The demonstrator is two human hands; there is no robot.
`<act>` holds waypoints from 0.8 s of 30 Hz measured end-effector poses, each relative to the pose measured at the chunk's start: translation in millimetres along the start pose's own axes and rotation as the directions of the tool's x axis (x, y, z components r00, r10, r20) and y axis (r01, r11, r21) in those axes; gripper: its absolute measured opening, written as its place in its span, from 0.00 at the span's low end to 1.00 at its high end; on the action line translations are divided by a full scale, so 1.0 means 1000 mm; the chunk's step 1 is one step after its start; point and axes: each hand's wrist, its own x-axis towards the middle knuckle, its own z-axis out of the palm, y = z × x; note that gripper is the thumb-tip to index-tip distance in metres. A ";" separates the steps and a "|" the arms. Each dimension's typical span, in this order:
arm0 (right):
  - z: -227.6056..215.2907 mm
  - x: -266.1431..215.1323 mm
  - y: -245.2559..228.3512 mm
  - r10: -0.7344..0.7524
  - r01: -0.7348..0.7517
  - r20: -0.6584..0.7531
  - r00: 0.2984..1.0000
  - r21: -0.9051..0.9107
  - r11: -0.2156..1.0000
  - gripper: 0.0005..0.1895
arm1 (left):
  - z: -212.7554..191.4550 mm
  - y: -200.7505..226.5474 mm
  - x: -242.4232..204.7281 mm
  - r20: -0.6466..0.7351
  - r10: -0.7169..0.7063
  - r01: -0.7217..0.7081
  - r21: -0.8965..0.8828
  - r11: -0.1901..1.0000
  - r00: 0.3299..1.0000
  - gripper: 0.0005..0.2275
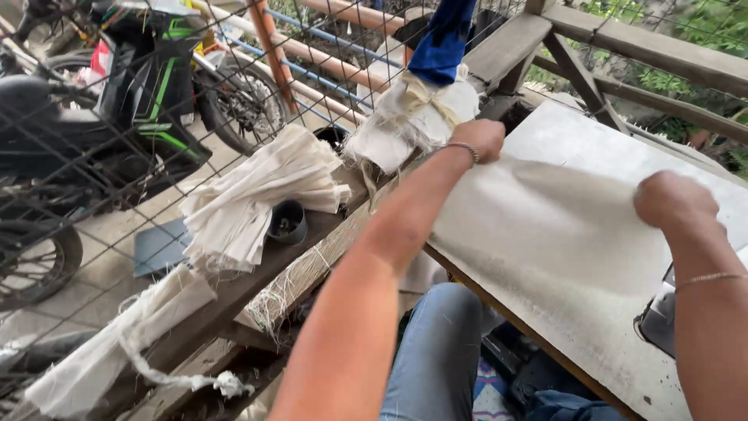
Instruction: Folding and aligning white fabric strips on a sewing table in preparation for sewing.
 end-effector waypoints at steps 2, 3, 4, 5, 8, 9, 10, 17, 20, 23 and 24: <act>0.036 0.089 0.026 -0.089 0.036 -0.326 0.941 -0.166 0.985 0.21 | -0.006 0.009 0.022 -0.163 -0.020 -0.005 -0.153 0.988 0.986 0.12; 0.054 0.132 0.042 -0.219 0.003 -0.590 0.777 -0.345 0.939 0.25 | -0.006 0.015 0.031 -0.308 -0.071 -0.032 -0.316 0.948 0.949 0.13; 0.046 0.107 0.044 -0.213 -0.003 -0.594 0.776 -0.341 0.940 0.25 | -0.007 0.018 0.031 -0.311 -0.064 -0.038 -0.313 0.949 0.948 0.13; 0.038 0.082 0.045 -0.220 0.347 -0.801 0.557 -0.016 0.938 0.16 | -0.006 0.020 0.030 -0.602 -0.040 -0.265 -0.410 0.873 0.798 0.09; 0.035 -0.013 0.053 -0.150 0.760 -0.971 0.186 0.046 0.648 0.10 | 0.012 0.019 -0.028 -0.875 -0.010 -0.617 -0.349 0.705 0.484 0.06; 0.034 -0.046 0.052 -0.214 0.805 -0.977 0.027 -0.105 0.583 0.09 | 0.016 0.016 -0.056 -0.921 0.052 -0.722 -0.267 0.638 0.387 0.09; 0.051 -0.071 0.064 -0.213 0.805 -0.977 0.026 -0.106 0.584 0.09 | 0.028 0.007 -0.088 -0.921 0.053 -0.723 -0.266 0.638 0.385 0.09; 0.184 -0.162 0.142 -0.740 0.888 -0.626 0.245 -0.161 0.430 0.15 | 0.126 -0.050 -0.211 -0.442 0.416 -0.522 -0.148 0.840 0.794 0.08; 0.216 -0.165 0.164 -0.779 0.831 -0.459 0.428 -0.139 0.539 0.17 | 0.118 -0.039 -0.227 -0.349 0.419 -0.468 -0.066 0.881 0.838 0.08; 0.207 -0.167 0.162 -0.751 0.788 -0.361 0.553 -0.069 0.612 0.19 | 0.094 -0.013 -0.226 -0.224 0.357 -0.381 -0.075 0.921 0.907 0.12; 0.200 -0.169 0.158 -0.746 0.785 -0.309 0.590 0.005 0.619 0.19 | 0.087 -0.003 -0.225 -0.123 0.287 -0.299 -0.100 0.949 0.950 0.16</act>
